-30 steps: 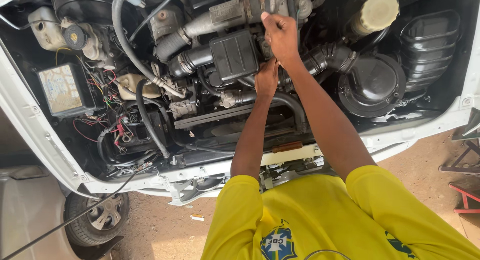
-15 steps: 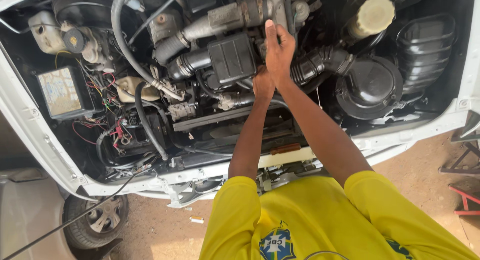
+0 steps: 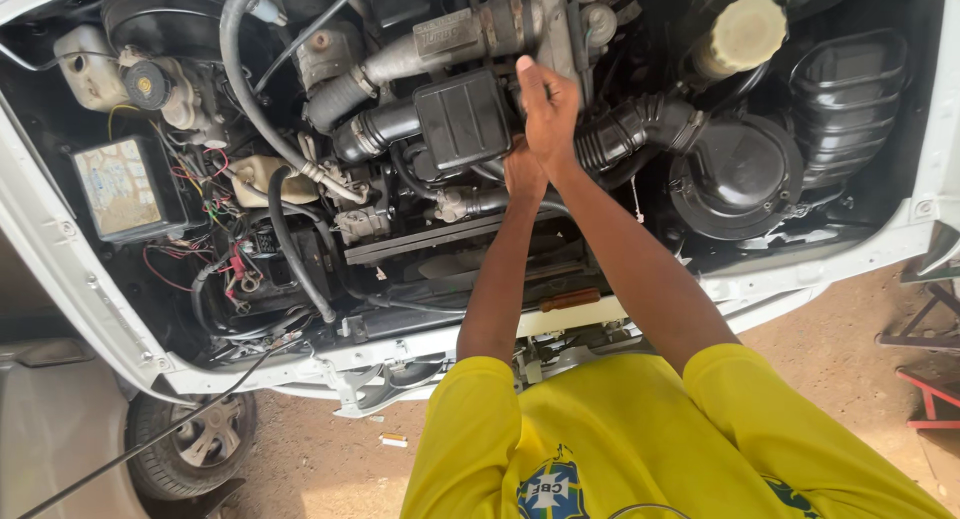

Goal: The person uses a screwdriver to tighten or loosen several hose clamps on the air intake system and associated components within a car engine bay.

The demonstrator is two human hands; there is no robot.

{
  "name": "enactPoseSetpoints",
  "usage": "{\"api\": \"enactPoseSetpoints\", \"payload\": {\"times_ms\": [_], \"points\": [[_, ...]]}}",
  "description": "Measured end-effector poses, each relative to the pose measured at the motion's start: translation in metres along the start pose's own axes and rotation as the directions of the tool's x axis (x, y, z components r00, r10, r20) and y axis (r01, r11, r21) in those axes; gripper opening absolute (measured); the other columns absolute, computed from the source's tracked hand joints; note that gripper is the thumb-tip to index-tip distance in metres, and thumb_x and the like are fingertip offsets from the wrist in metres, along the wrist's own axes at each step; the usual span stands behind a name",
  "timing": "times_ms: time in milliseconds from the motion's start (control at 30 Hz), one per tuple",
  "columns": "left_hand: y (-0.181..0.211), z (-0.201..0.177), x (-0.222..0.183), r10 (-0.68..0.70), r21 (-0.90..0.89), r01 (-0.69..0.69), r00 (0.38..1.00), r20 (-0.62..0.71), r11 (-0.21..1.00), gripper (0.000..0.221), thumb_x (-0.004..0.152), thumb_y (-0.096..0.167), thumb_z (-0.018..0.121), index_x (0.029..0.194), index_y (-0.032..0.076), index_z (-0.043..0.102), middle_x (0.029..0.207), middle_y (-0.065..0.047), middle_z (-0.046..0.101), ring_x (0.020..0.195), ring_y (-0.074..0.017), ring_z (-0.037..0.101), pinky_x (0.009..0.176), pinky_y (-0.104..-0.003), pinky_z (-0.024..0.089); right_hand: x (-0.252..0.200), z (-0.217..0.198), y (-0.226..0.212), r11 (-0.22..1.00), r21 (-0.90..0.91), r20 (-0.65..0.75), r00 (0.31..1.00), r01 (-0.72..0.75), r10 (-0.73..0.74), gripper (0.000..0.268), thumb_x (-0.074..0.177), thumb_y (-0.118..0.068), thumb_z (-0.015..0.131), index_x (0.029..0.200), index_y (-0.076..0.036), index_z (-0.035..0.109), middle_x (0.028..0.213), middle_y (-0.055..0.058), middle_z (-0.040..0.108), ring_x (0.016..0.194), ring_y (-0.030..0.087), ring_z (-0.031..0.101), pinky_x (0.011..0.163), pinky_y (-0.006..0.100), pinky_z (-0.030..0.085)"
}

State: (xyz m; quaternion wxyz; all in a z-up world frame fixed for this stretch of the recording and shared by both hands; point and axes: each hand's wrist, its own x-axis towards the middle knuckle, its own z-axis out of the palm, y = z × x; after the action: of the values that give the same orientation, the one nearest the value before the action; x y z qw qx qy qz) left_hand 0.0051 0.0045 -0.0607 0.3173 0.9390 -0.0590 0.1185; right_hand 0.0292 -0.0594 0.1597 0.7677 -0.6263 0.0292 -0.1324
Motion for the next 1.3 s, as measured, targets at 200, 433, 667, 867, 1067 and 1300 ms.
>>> {"api": "enactPoseSetpoints", "payload": {"times_ms": [200,433,667,867,1067,1300], "points": [[0.040,-0.039,0.008,0.033,-0.081,-0.043,0.992,-0.120,0.996,0.022,0.096,0.027,0.069,0.104,0.007,0.070,0.093,-0.008,0.074,0.085,-0.0312,0.069,0.072,-0.043,0.057,0.046,-0.037,-0.008,0.965,-0.060,0.622,0.747,-0.254,0.235,0.057,0.105,-0.032,0.061,0.055,-0.009,0.044,0.052,-0.003,0.040,0.049,0.007,0.032,0.048,0.027,0.025],[0.024,-0.022,0.008,0.045,0.024,-0.044,0.997,-0.069,0.999,0.015,0.092,0.020,0.070,0.096,0.006,0.068,0.092,-0.010,0.073,0.086,-0.0317,0.072,0.075,-0.044,0.058,0.017,-0.006,-0.025,0.992,-0.113,0.278,0.960,0.059,-0.025,0.042,0.105,-0.036,0.063,0.075,-0.007,0.059,0.060,-0.003,0.053,0.054,0.007,0.047,0.056,0.024,0.042],[0.025,-0.026,0.009,-0.026,0.031,0.026,1.000,0.011,0.999,0.010,0.093,0.014,0.069,0.091,0.004,0.068,0.087,-0.011,0.073,0.083,-0.0320,0.071,0.074,-0.045,0.058,0.030,-0.009,-0.011,0.960,-0.088,0.532,0.802,-0.267,0.272,0.067,0.108,-0.049,0.061,0.056,-0.011,0.041,0.051,-0.005,0.034,0.046,0.006,0.029,0.045,0.025,0.022],[0.048,-0.050,0.012,0.043,-0.065,-0.053,0.989,-0.139,0.996,0.018,0.094,0.022,0.073,0.102,0.006,0.071,0.095,-0.011,0.076,0.085,-0.0325,0.072,0.072,-0.044,0.058,0.049,-0.032,-0.044,0.930,-0.233,0.552,0.749,-0.284,0.367,0.056,0.097,-0.040,0.071,0.056,-0.009,0.048,0.046,-0.003,0.039,0.040,0.008,0.032,0.041,0.029,0.023],[0.006,-0.009,0.006,-0.139,-0.012,0.141,0.985,0.101,0.990,0.022,0.086,0.019,0.074,0.101,0.003,0.069,0.094,-0.014,0.074,0.089,-0.0328,0.073,0.079,-0.045,0.059,-0.018,0.005,-0.016,0.999,-0.043,-0.193,0.980,0.029,-0.037,0.055,0.103,-0.030,0.074,0.067,-0.005,0.041,0.062,-0.005,0.033,0.061,0.008,0.031,0.055,0.029,0.025],[0.036,-0.037,0.009,-0.045,-0.045,0.046,0.999,0.011,0.998,0.015,0.100,0.019,0.068,0.101,0.005,0.068,0.096,-0.012,0.075,0.091,-0.0327,0.072,0.077,-0.047,0.058,0.050,-0.028,-0.036,0.942,-0.294,0.693,0.642,-0.165,0.329,0.057,0.098,-0.034,0.074,0.054,-0.010,0.047,0.051,-0.006,0.038,0.045,0.006,0.029,0.043,0.029,0.020]]}}
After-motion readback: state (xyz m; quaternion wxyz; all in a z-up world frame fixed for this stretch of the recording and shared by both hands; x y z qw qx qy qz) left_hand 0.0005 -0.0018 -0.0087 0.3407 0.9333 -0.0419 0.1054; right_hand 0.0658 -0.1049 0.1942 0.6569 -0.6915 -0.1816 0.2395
